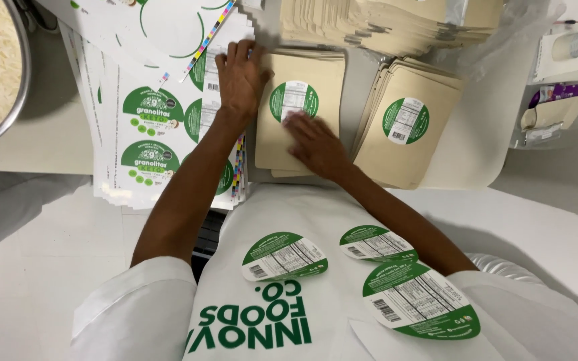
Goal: Peeling circular product labels from a sheet and applying them to the center of empty pouches at a workstation.
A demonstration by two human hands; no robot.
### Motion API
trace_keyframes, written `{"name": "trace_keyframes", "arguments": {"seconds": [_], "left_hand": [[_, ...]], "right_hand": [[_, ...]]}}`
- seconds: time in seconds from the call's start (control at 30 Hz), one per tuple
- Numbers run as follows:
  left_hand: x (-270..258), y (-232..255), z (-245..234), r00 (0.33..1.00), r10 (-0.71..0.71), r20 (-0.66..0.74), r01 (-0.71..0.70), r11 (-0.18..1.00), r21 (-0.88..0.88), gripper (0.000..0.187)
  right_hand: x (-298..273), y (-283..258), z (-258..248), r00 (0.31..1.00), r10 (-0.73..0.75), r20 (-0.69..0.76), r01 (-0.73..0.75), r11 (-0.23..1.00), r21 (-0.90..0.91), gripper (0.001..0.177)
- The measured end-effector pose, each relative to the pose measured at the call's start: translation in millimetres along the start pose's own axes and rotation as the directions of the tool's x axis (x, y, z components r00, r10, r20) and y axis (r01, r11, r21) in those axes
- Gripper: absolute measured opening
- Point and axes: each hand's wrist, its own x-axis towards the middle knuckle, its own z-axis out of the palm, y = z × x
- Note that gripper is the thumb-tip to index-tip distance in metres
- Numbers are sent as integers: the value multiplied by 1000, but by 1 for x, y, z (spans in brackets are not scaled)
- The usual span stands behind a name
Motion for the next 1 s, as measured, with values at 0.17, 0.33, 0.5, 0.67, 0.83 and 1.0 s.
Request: {"name": "trace_keyframes", "arguments": {"seconds": [0.17,0.33,0.5,0.67,0.83,1.0], "left_hand": [[-12,14,-91,988,-6,152,137,469,-873,21],[-90,61,-186,909,116,400,239,641,-729,32],[-147,89,-251,466,390,794,483,640,-598,31],[-151,63,-238,680,257,687,621,297,-726,18],[-99,74,-168,829,-201,521,559,302,-773,18],[-70,68,-55,861,-362,358,497,448,-743,18]], "right_hand": [[-25,25,-10,714,528,-460,-377,843,383,66],[-76,55,-30,606,789,-102,-250,310,917,14],[-182,168,20,377,874,-307,-223,408,885,13],[-189,176,13,252,824,-507,-677,524,516,47],[-73,36,-78,690,723,13,-361,330,872,58],[-10,31,-50,792,610,-20,-308,427,850,47]]}}
